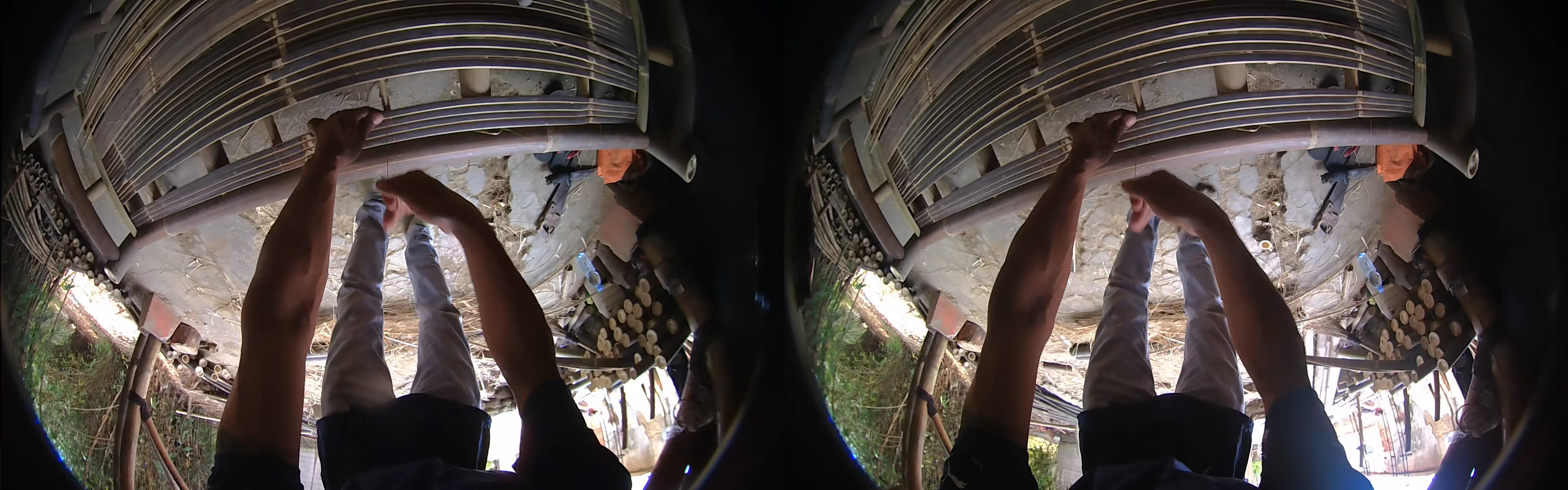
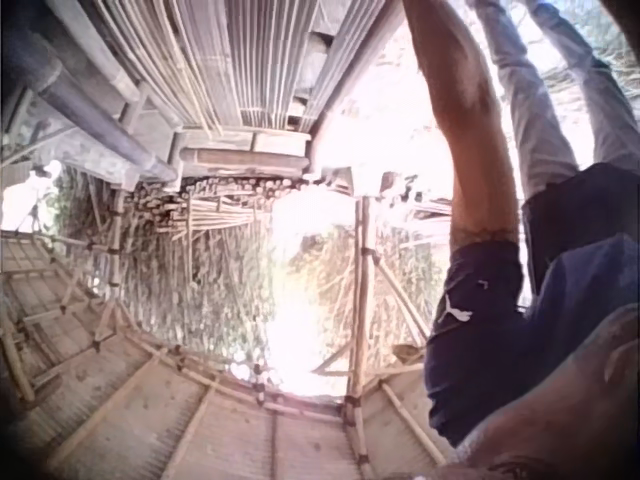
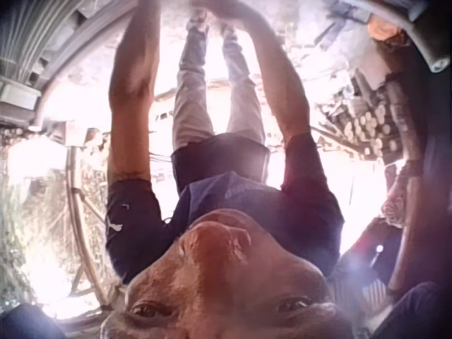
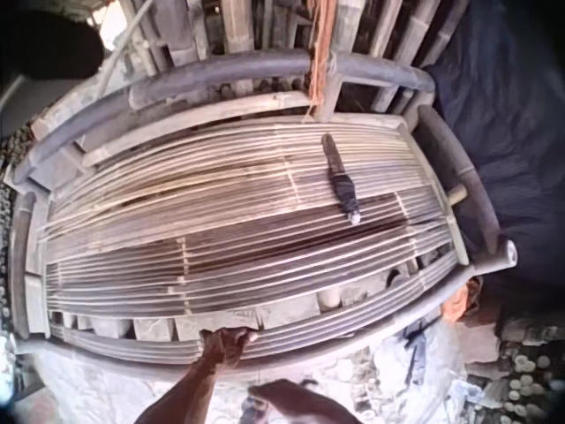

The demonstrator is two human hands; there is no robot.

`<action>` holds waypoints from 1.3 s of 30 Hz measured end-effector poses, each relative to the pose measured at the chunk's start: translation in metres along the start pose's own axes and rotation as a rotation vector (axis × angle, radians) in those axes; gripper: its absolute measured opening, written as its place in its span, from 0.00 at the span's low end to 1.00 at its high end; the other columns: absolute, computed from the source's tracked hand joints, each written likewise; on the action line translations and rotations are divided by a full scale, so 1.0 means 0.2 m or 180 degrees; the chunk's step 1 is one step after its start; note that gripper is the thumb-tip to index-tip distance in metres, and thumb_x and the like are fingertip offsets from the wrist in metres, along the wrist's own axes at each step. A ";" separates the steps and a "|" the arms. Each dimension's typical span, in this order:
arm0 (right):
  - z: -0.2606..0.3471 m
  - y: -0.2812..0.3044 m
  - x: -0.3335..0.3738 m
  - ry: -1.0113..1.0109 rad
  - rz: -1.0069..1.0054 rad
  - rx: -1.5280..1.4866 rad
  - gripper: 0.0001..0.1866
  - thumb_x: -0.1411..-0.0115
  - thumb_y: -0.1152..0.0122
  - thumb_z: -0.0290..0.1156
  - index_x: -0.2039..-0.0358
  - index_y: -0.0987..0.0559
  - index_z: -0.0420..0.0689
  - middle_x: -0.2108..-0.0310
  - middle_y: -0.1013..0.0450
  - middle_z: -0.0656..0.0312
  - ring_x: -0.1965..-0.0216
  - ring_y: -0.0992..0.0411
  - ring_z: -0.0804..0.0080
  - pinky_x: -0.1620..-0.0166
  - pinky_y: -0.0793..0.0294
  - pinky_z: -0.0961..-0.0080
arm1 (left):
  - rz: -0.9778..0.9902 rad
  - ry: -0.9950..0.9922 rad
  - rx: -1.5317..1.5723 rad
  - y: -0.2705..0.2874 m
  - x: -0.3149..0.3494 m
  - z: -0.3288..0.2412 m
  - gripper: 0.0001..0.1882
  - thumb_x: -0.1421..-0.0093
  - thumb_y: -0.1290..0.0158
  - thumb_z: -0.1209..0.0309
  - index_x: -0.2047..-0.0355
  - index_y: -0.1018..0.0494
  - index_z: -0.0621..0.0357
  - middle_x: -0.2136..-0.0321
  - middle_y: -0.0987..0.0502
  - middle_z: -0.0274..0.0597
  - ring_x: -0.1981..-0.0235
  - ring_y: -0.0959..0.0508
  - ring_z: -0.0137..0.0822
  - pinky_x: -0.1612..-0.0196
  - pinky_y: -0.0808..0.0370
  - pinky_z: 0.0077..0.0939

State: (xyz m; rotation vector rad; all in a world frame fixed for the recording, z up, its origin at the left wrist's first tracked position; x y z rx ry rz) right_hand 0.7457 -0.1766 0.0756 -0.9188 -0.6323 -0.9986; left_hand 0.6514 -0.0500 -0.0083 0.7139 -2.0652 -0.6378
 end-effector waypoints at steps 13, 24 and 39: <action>0.12 0.26 0.43 0.0368 -0.1698 0.3947 0.05 0.42 0.49 0.30 0.69 0.25 0.44 0.76 0.25 0.53 0.72 0.24 0.52 0.65 0.26 0.56 | -0.0571 -0.0208 -0.0219 0.11 0.04 -0.05 0.17 0.36 0.52 0.49 0.70 0.22 0.42 0.80 0.21 0.38 0.74 0.20 0.42 0.60 0.41 0.46; 0.17 0.37 0.53 0.0653 -0.1490 0.3208 0.04 0.38 0.50 0.26 0.67 0.27 0.39 0.75 0.27 0.52 0.71 0.25 0.53 0.66 0.24 0.61 | -0.0320 -0.0125 -0.0412 0.01 0.01 -0.01 0.20 0.36 0.54 0.45 0.69 0.21 0.43 0.76 0.20 0.39 0.70 0.20 0.44 0.60 0.40 0.50; -1.01 1.23 0.73 0.0548 -0.2610 -0.2836 0.41 0.39 0.57 0.67 0.45 0.30 0.39 0.47 0.29 0.54 0.50 0.29 0.59 0.44 0.34 0.54 | -0.1598 -0.0552 -0.0155 0.18 0.07 -0.29 0.14 0.42 0.41 0.61 0.63 0.24 0.59 0.69 0.22 0.45 0.68 0.21 0.41 0.63 0.25 0.37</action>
Point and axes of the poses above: each hand's wrist, its own x-axis away from the middle knuckle, its own y-axis out of the back of the hand, z = x × y, the point moved 7 cm from there along -x, towards the middle knuckle
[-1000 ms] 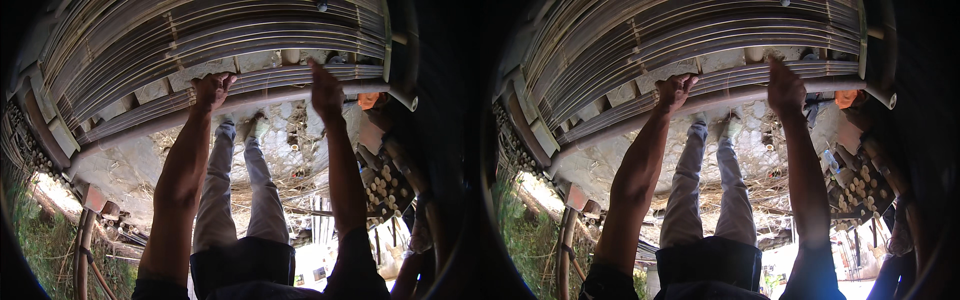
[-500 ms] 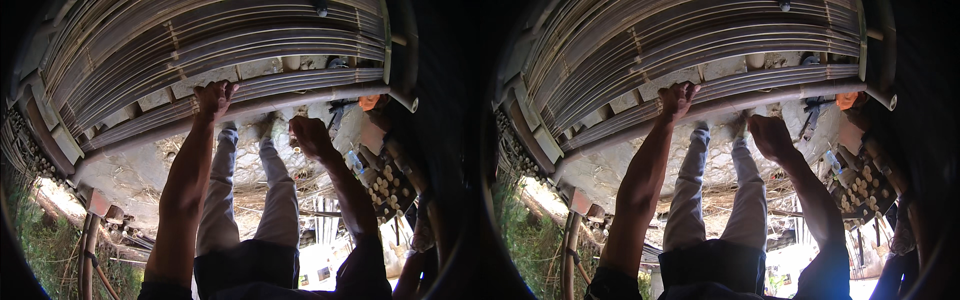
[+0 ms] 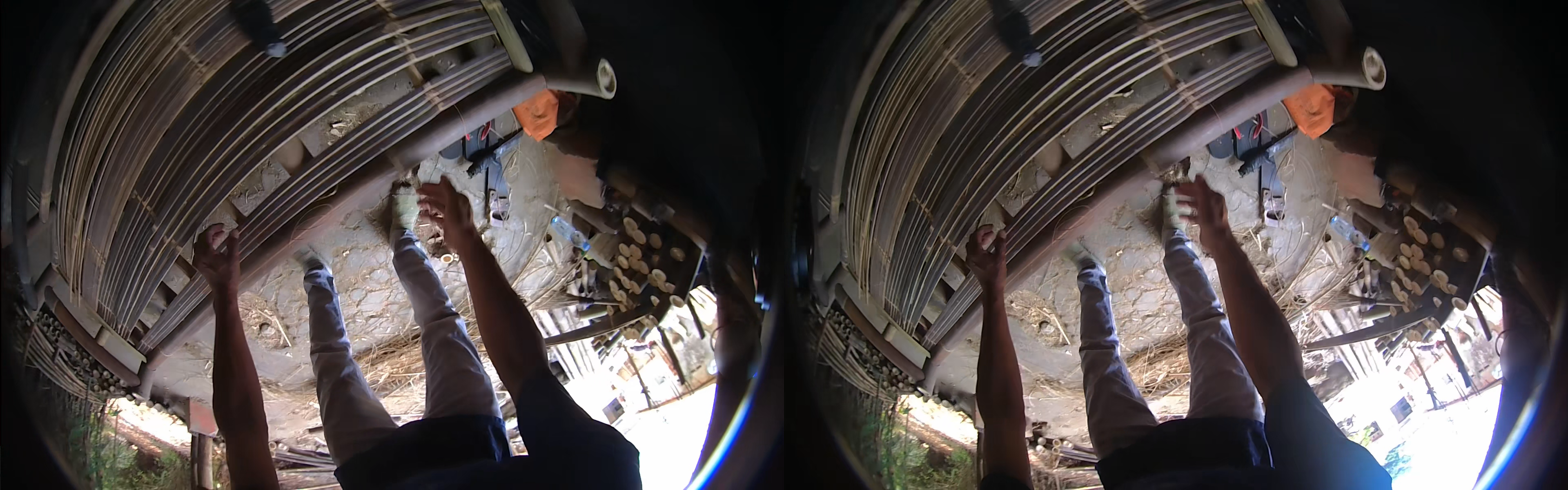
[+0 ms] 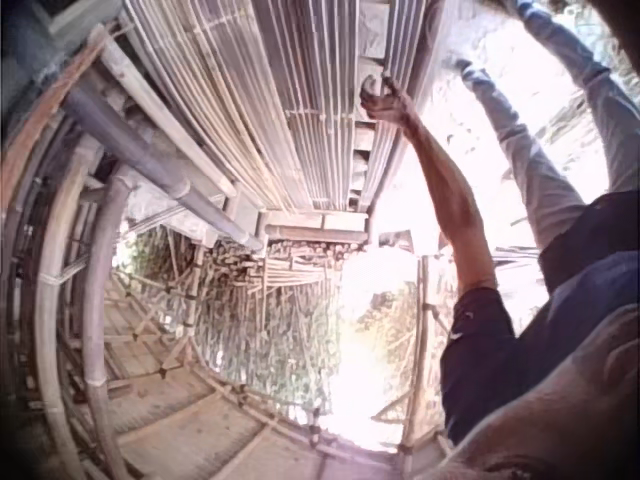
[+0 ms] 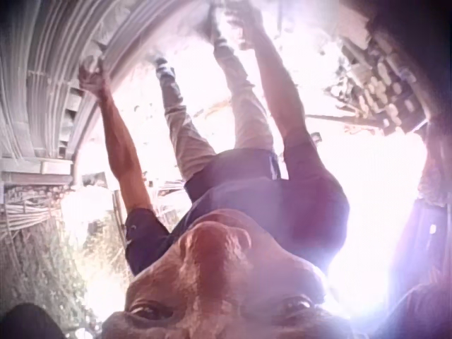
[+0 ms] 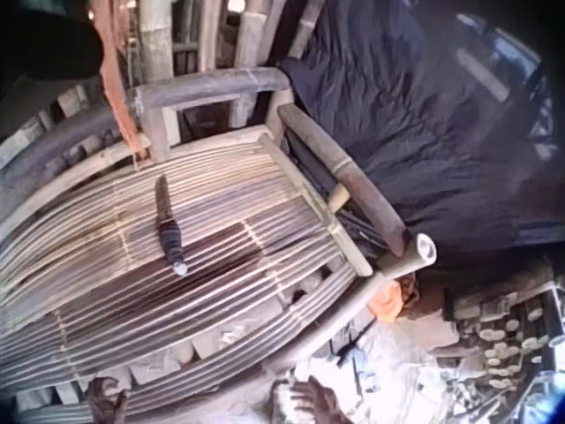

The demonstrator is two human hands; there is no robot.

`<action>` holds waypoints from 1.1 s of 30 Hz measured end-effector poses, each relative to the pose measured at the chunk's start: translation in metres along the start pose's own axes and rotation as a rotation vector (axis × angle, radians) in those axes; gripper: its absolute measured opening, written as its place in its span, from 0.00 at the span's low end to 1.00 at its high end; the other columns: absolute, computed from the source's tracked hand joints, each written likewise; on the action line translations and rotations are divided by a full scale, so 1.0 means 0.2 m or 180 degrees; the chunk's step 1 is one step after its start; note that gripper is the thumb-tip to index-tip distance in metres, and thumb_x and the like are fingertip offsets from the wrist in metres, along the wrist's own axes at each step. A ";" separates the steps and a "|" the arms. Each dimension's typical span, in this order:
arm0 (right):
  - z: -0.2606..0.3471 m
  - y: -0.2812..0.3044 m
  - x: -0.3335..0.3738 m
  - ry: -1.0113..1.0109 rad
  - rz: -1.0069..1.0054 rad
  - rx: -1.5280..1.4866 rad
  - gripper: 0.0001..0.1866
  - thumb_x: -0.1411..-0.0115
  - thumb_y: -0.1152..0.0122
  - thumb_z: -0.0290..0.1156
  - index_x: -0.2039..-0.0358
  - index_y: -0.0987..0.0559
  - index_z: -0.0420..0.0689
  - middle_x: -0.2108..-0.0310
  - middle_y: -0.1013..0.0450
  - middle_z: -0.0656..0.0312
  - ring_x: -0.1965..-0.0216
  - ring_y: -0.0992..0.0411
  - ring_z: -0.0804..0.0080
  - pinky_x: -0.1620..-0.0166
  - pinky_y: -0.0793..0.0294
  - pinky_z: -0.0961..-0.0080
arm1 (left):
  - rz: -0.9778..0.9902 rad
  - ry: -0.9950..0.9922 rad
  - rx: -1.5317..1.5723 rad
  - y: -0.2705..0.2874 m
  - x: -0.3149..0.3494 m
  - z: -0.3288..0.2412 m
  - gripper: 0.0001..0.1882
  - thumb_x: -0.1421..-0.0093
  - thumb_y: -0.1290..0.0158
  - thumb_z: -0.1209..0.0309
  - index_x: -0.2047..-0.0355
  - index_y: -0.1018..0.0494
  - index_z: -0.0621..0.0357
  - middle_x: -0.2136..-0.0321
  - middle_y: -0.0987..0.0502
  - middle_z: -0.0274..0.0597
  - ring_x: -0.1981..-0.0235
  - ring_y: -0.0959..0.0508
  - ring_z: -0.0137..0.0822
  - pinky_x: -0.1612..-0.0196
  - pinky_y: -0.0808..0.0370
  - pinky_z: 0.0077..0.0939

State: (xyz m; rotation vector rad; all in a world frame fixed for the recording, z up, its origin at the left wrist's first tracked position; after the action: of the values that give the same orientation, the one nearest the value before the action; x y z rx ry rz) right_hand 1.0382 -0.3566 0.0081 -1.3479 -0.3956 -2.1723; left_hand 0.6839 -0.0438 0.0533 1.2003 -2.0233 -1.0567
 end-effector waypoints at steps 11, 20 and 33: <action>0.51 0.97 -0.33 0.1554 0.0800 -0.3782 0.10 0.34 0.51 0.35 0.70 0.24 0.49 0.74 0.25 0.67 0.65 0.25 0.69 0.37 0.42 0.54 | 0.1061 -0.0225 -0.0192 -1.01 -0.47 -1.47 0.24 0.35 0.53 0.51 0.52 0.26 0.60 0.55 0.23 0.55 0.54 0.22 0.53 0.51 0.27 0.42; 0.35 1.11 0.17 0.0067 -0.0108 -0.1709 0.08 0.34 0.48 0.35 0.69 0.26 0.48 0.76 0.30 0.67 0.68 0.27 0.72 0.52 0.26 0.57 | 0.1443 0.0307 0.0514 -1.17 -0.52 -1.32 0.22 0.38 0.47 0.48 0.66 0.22 0.56 0.72 0.20 0.45 0.68 0.21 0.45 0.63 0.27 0.36; -0.28 1.14 0.18 -0.0704 -0.1563 -0.2492 0.09 0.36 0.44 0.35 0.75 0.28 0.53 0.84 0.37 0.71 0.79 0.35 0.76 0.48 0.31 0.56 | 0.1619 0.0564 -0.0550 -1.21 -0.48 -1.24 0.31 0.39 0.59 0.35 0.51 0.25 0.42 0.52 0.22 0.42 0.52 0.23 0.46 0.50 0.37 0.53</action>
State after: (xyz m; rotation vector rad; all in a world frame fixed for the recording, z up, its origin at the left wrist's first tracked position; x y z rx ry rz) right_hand 1.1178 -0.5798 0.0068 -2.0925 0.0908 -2.7375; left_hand 1.0276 -0.1135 -0.0243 0.6151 -1.9073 -0.8174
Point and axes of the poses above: each hand's wrist, its own x-axis away from the middle knuckle, its own y-axis out of the back of the hand, z = x × y, the point moved 7 cm from there along -x, towards the middle knuckle
